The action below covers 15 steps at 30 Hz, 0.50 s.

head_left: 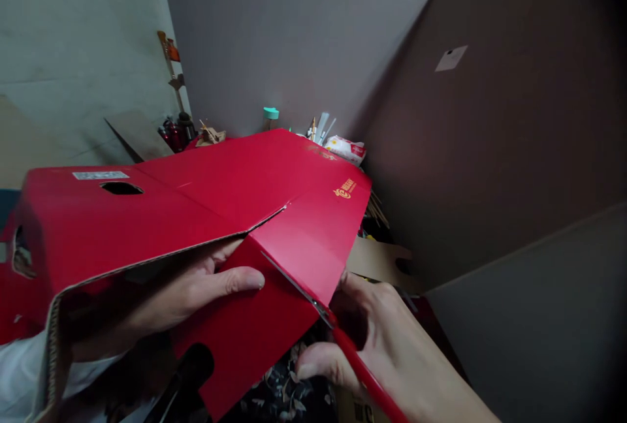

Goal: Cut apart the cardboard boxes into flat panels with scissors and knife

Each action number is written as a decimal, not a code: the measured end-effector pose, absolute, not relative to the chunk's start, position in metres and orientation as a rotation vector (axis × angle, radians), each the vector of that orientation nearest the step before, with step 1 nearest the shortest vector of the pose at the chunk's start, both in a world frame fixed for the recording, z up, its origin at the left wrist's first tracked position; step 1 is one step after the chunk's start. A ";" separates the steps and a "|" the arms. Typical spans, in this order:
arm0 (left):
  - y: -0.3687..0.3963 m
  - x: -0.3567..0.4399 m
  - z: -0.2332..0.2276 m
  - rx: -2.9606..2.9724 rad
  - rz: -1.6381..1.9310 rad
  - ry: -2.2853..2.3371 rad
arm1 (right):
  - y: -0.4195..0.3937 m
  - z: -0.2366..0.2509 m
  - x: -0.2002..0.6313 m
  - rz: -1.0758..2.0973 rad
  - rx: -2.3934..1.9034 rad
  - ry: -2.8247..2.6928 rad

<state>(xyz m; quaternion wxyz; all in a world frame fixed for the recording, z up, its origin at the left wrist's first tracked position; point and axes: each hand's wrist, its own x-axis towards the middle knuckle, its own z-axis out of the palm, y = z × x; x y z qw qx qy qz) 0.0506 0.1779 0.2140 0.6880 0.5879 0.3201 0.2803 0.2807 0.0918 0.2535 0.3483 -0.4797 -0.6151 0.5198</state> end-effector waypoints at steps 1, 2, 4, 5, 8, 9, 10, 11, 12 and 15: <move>0.178 0.051 0.214 1.334 0.634 0.710 | 0.092 0.255 0.278 1.382 -1.214 -1.550; 0.178 0.051 0.215 1.352 0.631 0.709 | 0.092 0.255 0.277 1.412 -1.192 -1.517; 0.178 0.052 0.216 1.416 0.611 0.720 | 0.092 0.253 0.276 1.461 -1.183 -1.470; 0.178 0.053 0.215 1.447 0.606 0.726 | 0.093 0.251 0.276 1.483 -1.193 -1.449; 0.177 0.056 0.214 1.436 0.595 0.732 | 0.095 0.242 0.279 1.520 -1.253 -1.410; 0.176 0.056 0.213 1.381 0.575 0.742 | 0.095 0.238 0.280 1.519 -1.276 -1.407; 0.175 0.057 0.212 1.318 0.543 0.758 | 0.096 0.235 0.281 1.506 -1.294 -1.414; 0.174 0.057 0.212 1.267 0.513 0.781 | 0.097 0.233 0.282 1.478 -1.310 -1.432; 0.173 0.057 0.211 1.241 0.491 0.803 | 0.098 0.230 0.282 1.438 -1.331 -1.457; 0.173 0.054 0.210 1.280 0.583 0.862 | 0.100 0.226 0.282 1.366 -1.365 -1.497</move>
